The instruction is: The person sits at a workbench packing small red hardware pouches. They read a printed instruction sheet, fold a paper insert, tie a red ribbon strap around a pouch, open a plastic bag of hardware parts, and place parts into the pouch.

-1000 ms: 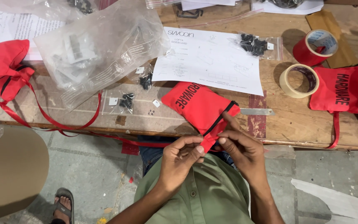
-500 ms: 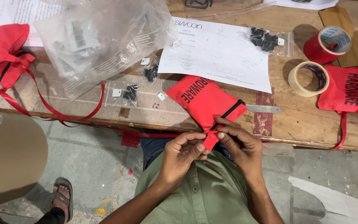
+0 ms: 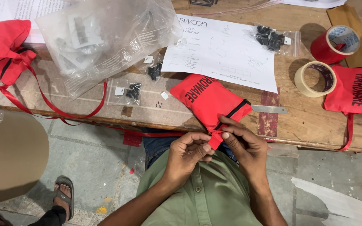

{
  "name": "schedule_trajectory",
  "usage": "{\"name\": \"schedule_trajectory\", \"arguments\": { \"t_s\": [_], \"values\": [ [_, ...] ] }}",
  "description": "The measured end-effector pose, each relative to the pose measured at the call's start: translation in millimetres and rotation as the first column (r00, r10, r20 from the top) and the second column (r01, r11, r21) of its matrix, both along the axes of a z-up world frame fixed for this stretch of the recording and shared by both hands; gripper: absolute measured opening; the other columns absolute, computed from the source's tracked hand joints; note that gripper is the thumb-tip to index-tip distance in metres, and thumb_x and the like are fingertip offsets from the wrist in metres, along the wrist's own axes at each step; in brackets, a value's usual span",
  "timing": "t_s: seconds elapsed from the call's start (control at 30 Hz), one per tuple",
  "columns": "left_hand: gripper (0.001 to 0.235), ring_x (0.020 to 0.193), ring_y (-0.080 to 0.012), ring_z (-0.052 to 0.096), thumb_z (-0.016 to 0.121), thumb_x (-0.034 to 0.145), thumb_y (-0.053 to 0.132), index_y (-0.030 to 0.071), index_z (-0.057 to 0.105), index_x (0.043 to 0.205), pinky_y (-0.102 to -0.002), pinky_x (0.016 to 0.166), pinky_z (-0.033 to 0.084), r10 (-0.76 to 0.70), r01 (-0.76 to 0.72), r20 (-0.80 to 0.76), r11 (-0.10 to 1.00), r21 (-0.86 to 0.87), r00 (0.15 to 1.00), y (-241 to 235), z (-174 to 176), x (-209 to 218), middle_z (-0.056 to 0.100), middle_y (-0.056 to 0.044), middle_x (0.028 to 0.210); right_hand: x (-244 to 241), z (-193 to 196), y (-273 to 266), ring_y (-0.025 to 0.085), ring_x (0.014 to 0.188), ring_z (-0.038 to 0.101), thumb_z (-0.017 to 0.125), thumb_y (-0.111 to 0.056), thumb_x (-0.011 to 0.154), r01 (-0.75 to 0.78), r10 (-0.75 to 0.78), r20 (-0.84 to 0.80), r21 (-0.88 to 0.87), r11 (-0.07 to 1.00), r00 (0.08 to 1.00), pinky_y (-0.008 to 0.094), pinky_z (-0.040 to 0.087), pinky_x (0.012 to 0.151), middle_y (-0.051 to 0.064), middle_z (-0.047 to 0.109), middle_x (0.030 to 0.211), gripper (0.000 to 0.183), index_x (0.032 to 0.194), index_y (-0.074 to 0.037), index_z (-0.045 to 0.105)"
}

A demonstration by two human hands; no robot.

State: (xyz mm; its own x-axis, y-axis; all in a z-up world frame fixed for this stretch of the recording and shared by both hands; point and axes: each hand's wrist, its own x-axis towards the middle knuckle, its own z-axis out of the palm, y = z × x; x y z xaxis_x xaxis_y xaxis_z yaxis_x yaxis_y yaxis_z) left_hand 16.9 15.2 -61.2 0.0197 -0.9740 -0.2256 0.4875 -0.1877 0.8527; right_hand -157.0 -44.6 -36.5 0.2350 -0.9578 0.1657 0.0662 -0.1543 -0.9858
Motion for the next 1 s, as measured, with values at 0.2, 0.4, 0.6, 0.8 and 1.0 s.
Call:
{"name": "schedule_trajectory", "arguments": {
  "t_s": [0.2, 0.4, 0.6, 0.8, 1.0],
  "values": [
    [0.023, 0.086, -0.0140, 0.074, 0.073, 0.095, 0.011, 0.000, 0.068, 0.114, -0.029, 0.073, 0.063, 0.008, -0.008, -0.002, 1.000, 0.027, 1.000, 1.3, 0.0, -0.4, 0.075, -0.008, 0.098, -0.2, -0.8, -0.5, 0.025, 0.126, 0.066, 0.068, 0.001, 0.096, -0.002, 0.001, 0.036, 0.031, 1.000, 0.999, 0.037, 0.057, 0.104, 0.020, 0.069, 0.133, 0.017, 0.112, 0.004, 0.072],
    [0.023, 0.088, -0.0152, 0.075, 0.072, 0.095, 0.012, 0.000, 0.068, 0.115, -0.029, 0.071, 0.063, 0.003, -0.004, 0.035, 1.000, 0.025, 0.999, 1.7, 4.9, -0.6, 0.077, -0.009, 0.101, -0.4, 0.6, 0.5, 0.025, 0.125, 0.067, 0.068, 0.000, 0.096, -0.001, 0.001, 0.016, 0.021, 1.000, 1.000, 0.036, 0.057, 0.104, 0.020, 0.070, 0.133, 0.018, 0.113, 0.004, 0.072],
    [0.023, 0.090, -0.0157, 0.076, 0.073, 0.095, 0.012, -0.001, 0.069, 0.113, -0.029, 0.073, 0.063, 0.006, -0.006, 0.048, 1.000, 0.007, 0.999, 1.7, 2.6, -1.2, 0.077, -0.010, 0.101, -0.5, 0.7, 0.2, 0.024, 0.125, 0.067, 0.068, 0.000, 0.096, 0.002, -0.002, 0.004, 0.020, 1.000, 1.000, 0.036, 0.057, 0.103, 0.020, 0.070, 0.133, 0.018, 0.113, 0.004, 0.072],
    [0.023, 0.090, -0.0137, 0.075, 0.074, 0.094, 0.012, -0.001, 0.070, 0.113, -0.028, 0.076, 0.063, -0.007, 0.006, 0.019, 0.999, 0.041, 1.000, 0.2, 7.1, -0.9, 0.077, -0.010, 0.101, -1.7, -0.9, 0.2, 0.023, 0.125, 0.066, 0.068, 0.000, 0.096, -0.003, 0.003, 0.011, 0.030, 1.000, 1.000, 0.035, 0.057, 0.102, 0.019, 0.070, 0.134, 0.017, 0.112, 0.004, 0.072],
    [0.025, 0.082, -0.0099, 0.068, 0.078, 0.091, 0.012, 0.000, 0.070, 0.111, -0.026, 0.076, 0.058, -0.020, 0.019, 0.023, 0.998, 0.066, 1.000, -0.8, 11.3, -0.8, 0.074, -0.005, 0.097, -1.1, -0.9, 0.4, 0.024, 0.126, 0.066, 0.068, 0.000, 0.096, -0.003, 0.003, 0.005, 0.025, 1.000, 1.000, 0.035, 0.056, 0.104, 0.019, 0.070, 0.134, 0.018, 0.113, 0.004, 0.072]
  ]
}}
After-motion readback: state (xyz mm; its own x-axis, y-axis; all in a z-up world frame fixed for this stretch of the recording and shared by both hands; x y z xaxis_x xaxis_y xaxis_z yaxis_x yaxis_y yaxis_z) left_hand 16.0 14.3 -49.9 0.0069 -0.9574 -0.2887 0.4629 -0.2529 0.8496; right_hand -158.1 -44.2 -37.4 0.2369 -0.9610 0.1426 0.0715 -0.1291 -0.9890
